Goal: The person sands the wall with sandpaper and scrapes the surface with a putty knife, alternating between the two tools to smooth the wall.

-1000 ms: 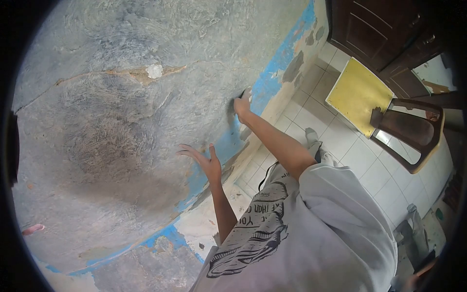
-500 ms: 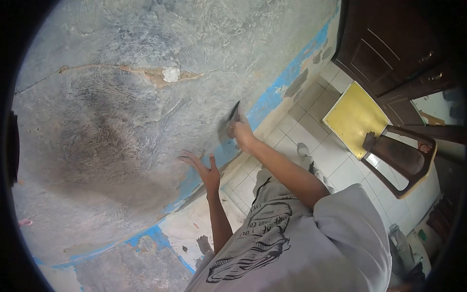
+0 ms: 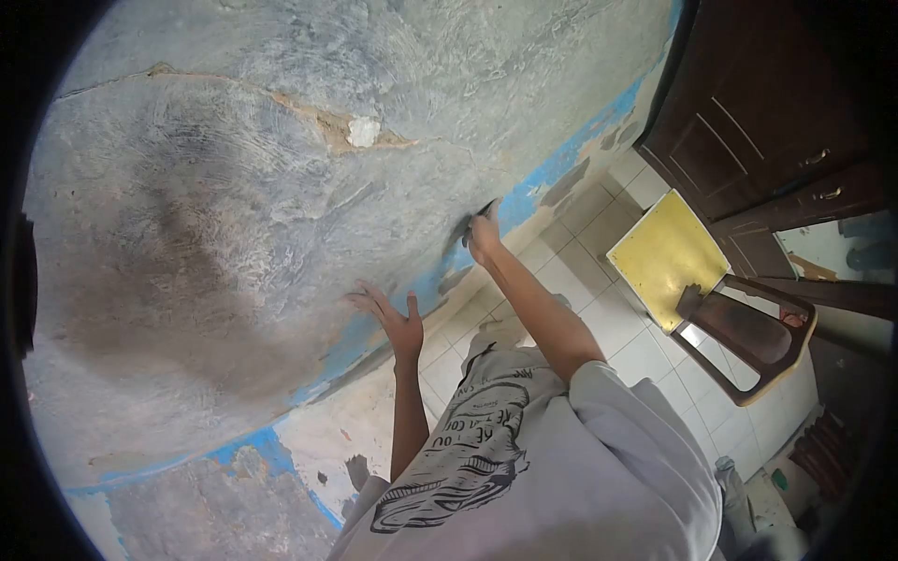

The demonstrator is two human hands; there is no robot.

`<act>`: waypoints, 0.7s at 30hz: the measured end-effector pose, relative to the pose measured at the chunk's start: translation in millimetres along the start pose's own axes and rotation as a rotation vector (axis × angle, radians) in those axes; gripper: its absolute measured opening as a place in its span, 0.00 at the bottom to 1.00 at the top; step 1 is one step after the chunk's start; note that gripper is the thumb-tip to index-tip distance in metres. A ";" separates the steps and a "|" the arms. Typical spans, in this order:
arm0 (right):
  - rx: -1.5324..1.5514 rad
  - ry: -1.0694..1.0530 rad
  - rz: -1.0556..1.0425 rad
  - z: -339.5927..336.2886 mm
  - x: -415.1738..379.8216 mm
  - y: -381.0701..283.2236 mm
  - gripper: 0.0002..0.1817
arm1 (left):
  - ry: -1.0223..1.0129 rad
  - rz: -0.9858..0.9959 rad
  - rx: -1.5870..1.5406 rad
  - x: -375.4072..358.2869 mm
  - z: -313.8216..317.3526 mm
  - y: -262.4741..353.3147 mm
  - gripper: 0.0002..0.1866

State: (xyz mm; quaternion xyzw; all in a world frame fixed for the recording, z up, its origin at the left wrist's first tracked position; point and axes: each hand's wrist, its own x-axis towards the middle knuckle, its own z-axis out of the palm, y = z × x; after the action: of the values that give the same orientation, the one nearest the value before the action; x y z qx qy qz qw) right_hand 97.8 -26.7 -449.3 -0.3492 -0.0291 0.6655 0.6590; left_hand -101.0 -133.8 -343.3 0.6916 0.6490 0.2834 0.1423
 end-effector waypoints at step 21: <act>0.134 0.080 0.074 -18.1 49.6 -8.2 0.47 | -0.017 0.065 -0.074 -1.4 18.5 -6.9 0.50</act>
State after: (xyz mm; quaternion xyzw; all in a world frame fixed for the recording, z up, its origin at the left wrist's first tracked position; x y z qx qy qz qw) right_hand 119.5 11.2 -480.0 -0.3312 0.0548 0.6756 0.6564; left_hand -96.0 -131.2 -362.3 0.7089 0.6142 0.3057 0.1638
